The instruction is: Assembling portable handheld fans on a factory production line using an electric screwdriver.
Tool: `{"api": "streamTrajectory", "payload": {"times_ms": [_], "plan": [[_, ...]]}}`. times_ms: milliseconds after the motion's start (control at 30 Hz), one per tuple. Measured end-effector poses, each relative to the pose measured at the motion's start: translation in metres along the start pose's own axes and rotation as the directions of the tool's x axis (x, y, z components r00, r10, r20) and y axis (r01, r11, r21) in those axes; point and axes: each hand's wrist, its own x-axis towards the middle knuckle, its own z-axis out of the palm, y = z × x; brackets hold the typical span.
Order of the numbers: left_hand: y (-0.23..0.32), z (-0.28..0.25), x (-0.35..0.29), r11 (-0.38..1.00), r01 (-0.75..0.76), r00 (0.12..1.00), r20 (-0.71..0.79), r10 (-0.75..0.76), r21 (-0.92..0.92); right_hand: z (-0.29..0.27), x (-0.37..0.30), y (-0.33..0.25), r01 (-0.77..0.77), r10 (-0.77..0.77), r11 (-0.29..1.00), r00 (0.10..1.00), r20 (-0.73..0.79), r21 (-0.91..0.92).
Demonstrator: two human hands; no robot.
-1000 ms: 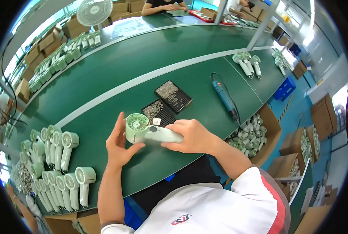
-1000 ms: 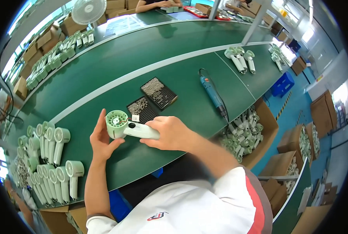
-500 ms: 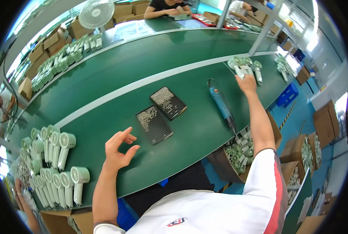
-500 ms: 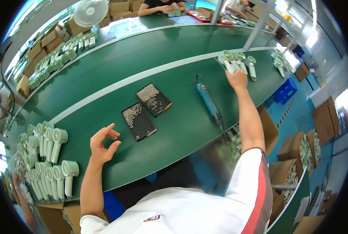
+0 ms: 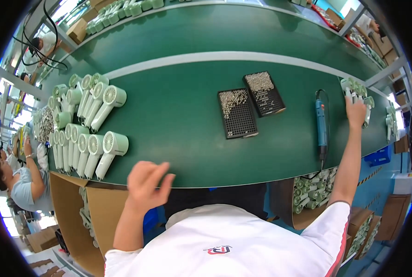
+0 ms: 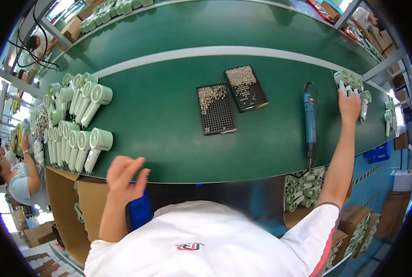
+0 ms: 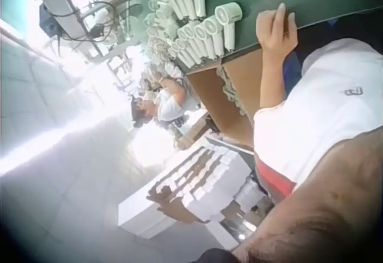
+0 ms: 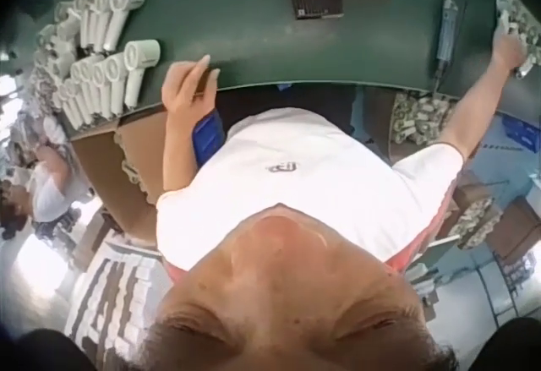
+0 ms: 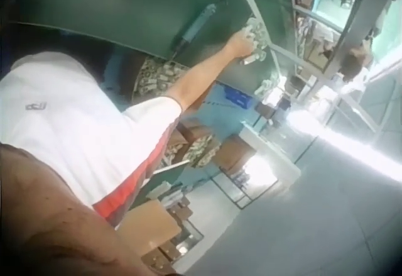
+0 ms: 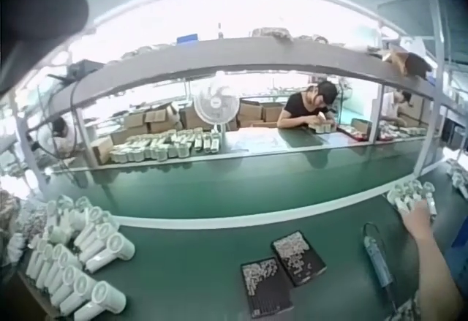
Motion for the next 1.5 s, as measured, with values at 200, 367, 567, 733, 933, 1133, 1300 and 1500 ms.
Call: {"api": "streamTrajectory", "payload": {"times_ms": [200,367,567,733,933,1133,1300,1500], "plan": [[-0.003,-0.037,-0.056,0.937,0.295,0.947,-0.191,-0.259,0.189,-0.165,-0.131,-0.108,0.456,-0.182,0.808,0.796,-0.578,0.374],[0.003,-0.012,-0.042,0.960,0.272,0.954,-0.146,-0.261,0.063,-0.220,-0.247,-0.215,0.449,-0.307,0.565,0.893,-0.329,0.692],[0.012,0.033,-0.018,0.958,0.140,0.981,-0.093,-0.168,-0.252,-0.226,-0.296,-0.281,0.371,-0.424,0.704,0.904,-0.060,0.606],[0.015,0.051,-0.012,0.920,0.165,0.978,-0.064,-0.200,-0.356,-0.213,-0.298,-0.293,0.354,-0.399,0.733,0.915,-0.054,0.581],[0.005,0.053,-0.017,0.796,0.332,0.933,0.054,-0.355,-0.505,-0.227,-0.303,-0.278,0.350,-0.472,0.471,0.875,-0.104,0.809],[0.002,0.057,-0.019,0.757,0.382,0.906,0.053,-0.420,-0.531,-0.231,-0.306,-0.272,0.352,-0.494,0.440,0.863,-0.104,0.826],[0.002,0.056,-0.021,0.764,0.392,0.904,0.063,-0.422,-0.513,-0.232,-0.304,-0.270,0.406,-0.489,0.444,0.857,-0.164,0.799],[0.001,0.054,-0.022,0.770,0.383,0.917,0.107,-0.384,-0.511,-0.230,-0.301,-0.267,0.417,-0.491,0.429,0.852,-0.180,0.801]]}}
